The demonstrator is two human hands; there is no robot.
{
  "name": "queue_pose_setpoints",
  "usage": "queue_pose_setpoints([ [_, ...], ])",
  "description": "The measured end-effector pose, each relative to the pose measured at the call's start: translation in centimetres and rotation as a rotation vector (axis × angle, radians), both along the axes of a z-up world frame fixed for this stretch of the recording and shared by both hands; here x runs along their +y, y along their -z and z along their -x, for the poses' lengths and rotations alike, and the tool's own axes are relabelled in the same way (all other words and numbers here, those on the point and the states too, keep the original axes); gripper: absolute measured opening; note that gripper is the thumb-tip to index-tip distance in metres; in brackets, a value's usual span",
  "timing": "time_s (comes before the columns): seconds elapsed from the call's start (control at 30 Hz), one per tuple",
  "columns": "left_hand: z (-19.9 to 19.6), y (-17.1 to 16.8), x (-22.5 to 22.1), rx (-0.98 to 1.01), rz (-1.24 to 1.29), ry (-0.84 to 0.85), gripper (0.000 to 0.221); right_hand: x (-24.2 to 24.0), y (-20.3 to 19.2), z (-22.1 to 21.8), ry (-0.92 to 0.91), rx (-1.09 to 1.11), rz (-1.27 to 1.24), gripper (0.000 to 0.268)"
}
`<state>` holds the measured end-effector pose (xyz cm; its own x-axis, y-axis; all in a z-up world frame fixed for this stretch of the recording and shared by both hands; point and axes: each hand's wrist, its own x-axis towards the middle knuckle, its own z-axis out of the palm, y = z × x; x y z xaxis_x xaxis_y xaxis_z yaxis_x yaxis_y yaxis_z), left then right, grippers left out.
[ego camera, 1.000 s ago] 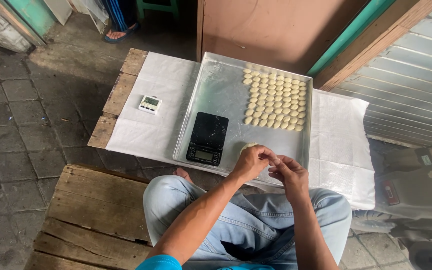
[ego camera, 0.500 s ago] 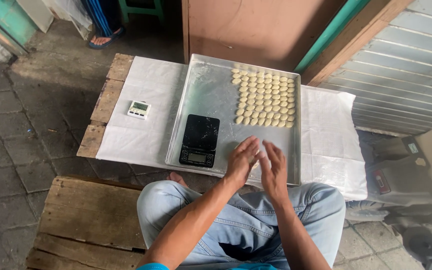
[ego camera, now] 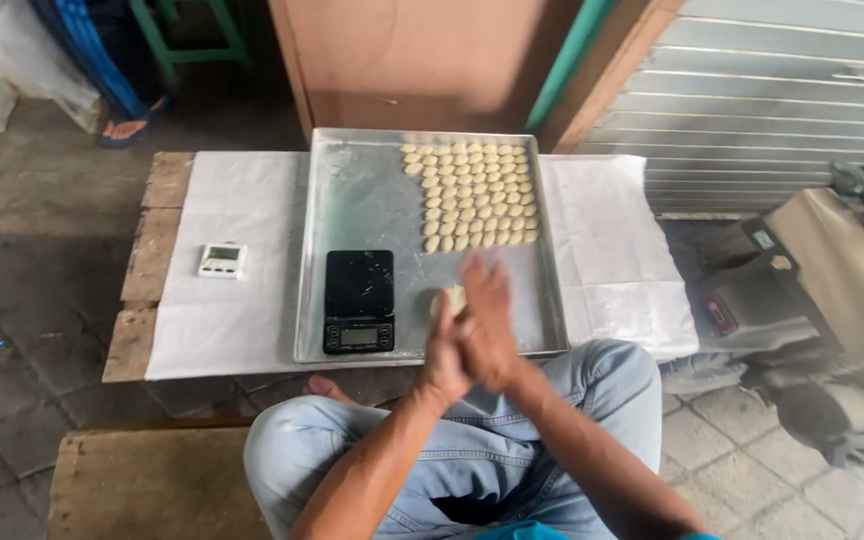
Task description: Shaping small portions of dough into balls and arranging them on a metal tray
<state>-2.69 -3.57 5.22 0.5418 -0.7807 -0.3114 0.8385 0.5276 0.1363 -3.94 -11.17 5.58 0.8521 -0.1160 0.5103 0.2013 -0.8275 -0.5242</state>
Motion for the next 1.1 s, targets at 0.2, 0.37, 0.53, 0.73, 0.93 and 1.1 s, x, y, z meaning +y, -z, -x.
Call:
queue_pose_setpoints([
  [0.2,0.3,2.2,-0.5,-0.532,0.146,-0.065,0.112,1.1,-1.9,-0.4,-0.217,-0.093,-0.055,0.09],
  [0.37,-2.0,0.5,1.2,-0.395,0.073,-0.062,0.079,2.8,-1.5,2.2,-0.211,-0.026,0.025,0.082],
  [0.53,0.4,3.4,-0.3,-0.142,0.031,-0.033,0.062,-0.5,-0.6,-0.7,-0.149,-0.061,0.032,0.079],
  [0.73,-2.3,-3.1,0.8,0.035,0.045,-0.221,0.06,2.7,-1.8,0.6,-0.225,-0.025,0.075,0.079],
  [0.93,-1.8,-3.3,1.2,0.038,-0.003,-0.152,0.062,0.3,-0.1,-0.8,-0.116,-0.092,0.112,0.077],
  [1.1,-0.8,-3.1,0.6,0.051,-0.021,-0.086,0.063,2.6,-1.8,1.2,-0.274,-0.09,0.117,0.083],
])
